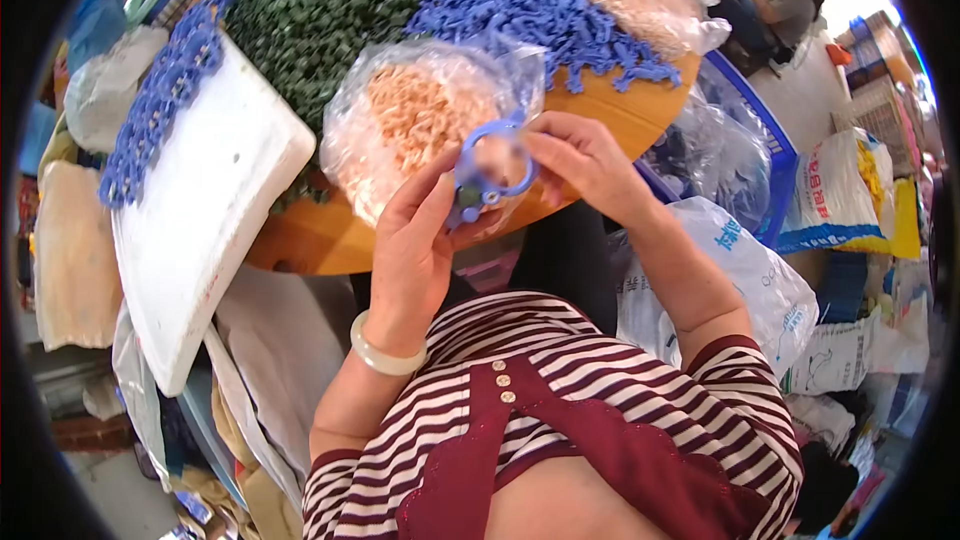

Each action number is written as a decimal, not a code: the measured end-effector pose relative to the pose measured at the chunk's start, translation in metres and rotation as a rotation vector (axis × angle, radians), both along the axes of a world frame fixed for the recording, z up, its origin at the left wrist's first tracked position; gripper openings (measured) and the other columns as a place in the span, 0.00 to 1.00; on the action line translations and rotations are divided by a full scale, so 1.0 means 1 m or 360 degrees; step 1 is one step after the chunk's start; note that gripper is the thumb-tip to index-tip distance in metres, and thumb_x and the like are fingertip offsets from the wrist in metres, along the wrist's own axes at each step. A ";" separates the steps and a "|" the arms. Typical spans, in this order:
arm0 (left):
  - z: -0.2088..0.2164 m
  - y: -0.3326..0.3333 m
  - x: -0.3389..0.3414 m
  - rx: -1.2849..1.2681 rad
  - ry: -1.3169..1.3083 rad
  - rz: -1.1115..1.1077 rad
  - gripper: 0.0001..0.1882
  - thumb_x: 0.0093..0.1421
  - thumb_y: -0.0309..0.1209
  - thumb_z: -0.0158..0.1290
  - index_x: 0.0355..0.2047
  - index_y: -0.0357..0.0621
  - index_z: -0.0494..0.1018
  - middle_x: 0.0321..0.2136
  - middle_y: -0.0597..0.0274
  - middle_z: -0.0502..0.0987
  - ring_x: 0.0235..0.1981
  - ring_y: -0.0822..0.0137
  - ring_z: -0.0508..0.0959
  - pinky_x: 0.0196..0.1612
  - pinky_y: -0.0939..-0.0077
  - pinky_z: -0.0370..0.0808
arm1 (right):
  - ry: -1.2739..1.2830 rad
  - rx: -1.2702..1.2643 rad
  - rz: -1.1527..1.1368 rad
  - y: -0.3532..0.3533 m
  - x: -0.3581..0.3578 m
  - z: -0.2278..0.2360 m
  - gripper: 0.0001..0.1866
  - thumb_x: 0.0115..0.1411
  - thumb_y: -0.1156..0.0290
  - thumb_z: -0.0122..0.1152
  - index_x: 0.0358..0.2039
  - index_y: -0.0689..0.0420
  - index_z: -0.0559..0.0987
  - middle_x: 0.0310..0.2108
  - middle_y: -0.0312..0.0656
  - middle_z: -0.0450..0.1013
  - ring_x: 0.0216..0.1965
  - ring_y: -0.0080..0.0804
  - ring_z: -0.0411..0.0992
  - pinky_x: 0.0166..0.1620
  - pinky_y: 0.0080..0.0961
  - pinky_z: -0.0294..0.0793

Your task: Assembling small plastic components for blue toy bear-shaped frames.

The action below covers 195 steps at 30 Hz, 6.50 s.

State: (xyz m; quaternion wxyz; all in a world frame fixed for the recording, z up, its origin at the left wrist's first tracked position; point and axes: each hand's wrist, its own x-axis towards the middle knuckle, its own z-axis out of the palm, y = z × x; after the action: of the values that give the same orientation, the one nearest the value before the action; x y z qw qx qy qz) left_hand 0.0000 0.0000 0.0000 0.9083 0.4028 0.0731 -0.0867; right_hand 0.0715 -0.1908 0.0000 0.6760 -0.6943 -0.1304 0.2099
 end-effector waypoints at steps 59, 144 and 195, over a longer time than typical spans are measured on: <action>0.000 -0.011 -0.005 0.0189 -0.0150 0.0163 0.18 0.64 0.25 0.45 0.54 0.36 0.64 0.44 0.60 0.71 0.43 0.72 0.73 0.45 0.77 0.76 | -0.0671 -0.0280 -0.0047 -0.005 -0.048 0.025 0.03 0.58 0.82 0.53 0.33 0.66 0.74 0.25 0.39 0.71 0.21 0.22 0.72 0.27 0.15 0.70; -0.001 -0.005 -0.010 -0.0101 -0.0105 0.0151 0.15 0.64 0.27 0.45 0.51 0.35 0.68 0.42 0.58 0.74 0.40 0.72 0.76 0.44 0.78 0.75 | -0.1539 -0.0213 0.0337 0.009 -0.007 0.046 0.11 0.44 0.84 0.65 0.31 0.63 0.77 0.29 0.44 0.76 0.32 0.35 0.73 0.37 0.25 0.71; -0.001 -0.005 -0.020 0.0891 -0.0551 0.0396 0.16 0.62 0.23 0.48 0.50 0.33 0.68 0.42 0.62 0.74 0.41 0.76 0.72 0.46 0.84 0.69 | -0.1527 -0.0444 0.0222 0.023 -0.004 0.044 0.17 0.47 0.74 0.66 0.39 0.57 0.76 0.49 0.45 0.67 0.50 0.35 0.66 0.52 0.26 0.62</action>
State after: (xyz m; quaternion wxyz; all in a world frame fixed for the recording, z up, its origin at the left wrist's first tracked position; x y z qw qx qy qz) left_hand -0.0198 -0.0053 -0.0008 0.7652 0.6328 -0.0124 0.1176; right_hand 0.0675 -0.1674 0.0440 0.4249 -0.7859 -0.4433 -0.0728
